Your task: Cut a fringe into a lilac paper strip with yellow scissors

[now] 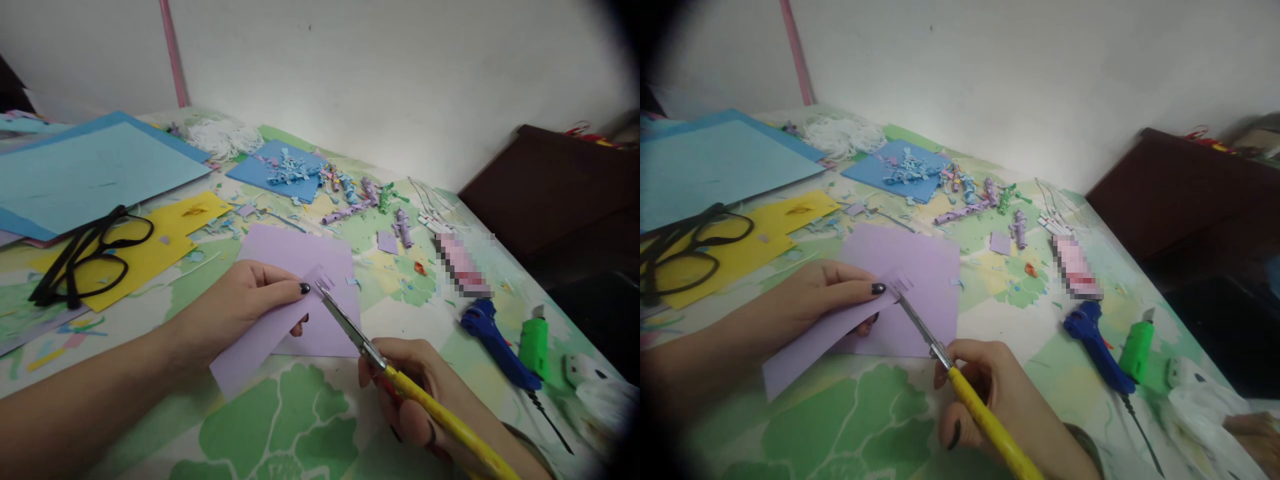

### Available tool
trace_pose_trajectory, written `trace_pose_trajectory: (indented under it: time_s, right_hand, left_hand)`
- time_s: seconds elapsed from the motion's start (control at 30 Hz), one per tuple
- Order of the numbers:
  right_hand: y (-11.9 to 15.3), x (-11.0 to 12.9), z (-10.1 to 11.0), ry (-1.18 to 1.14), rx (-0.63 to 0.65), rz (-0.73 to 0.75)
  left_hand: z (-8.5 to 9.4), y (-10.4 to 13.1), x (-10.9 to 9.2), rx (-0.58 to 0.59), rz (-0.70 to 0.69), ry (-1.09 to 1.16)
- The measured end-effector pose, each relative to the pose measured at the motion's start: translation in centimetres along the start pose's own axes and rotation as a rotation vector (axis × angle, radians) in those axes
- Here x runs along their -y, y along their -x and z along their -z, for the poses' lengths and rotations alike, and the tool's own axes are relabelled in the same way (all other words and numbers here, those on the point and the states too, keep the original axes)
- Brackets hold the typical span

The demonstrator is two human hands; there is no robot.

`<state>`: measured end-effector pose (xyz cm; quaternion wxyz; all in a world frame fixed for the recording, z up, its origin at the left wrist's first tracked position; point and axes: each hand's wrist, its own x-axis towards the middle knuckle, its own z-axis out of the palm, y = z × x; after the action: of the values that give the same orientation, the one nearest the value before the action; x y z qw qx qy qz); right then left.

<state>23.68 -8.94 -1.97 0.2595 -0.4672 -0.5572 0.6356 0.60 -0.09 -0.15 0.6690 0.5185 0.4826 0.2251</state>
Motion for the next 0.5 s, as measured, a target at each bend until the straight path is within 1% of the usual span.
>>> trace_pose_trajectory:
  time_s: [0.13,0.3,0.5]
  right_hand:
    - [-0.14,-0.01,-0.07,-0.049,-0.002,-0.016]
    - [-0.04,-0.18,-0.15,-0.058,-0.035,-0.025]
    - [-0.11,-0.43,-0.31,-0.065,-0.073,-0.053]
  left_hand:
    - [0.0,0.08,-0.1,-0.016,0.001,0.002]
    - [0.13,-0.14,0.01,0.011,-0.009,0.004]
    - [0.13,-0.06,0.02,-0.003,-0.002,-0.037]
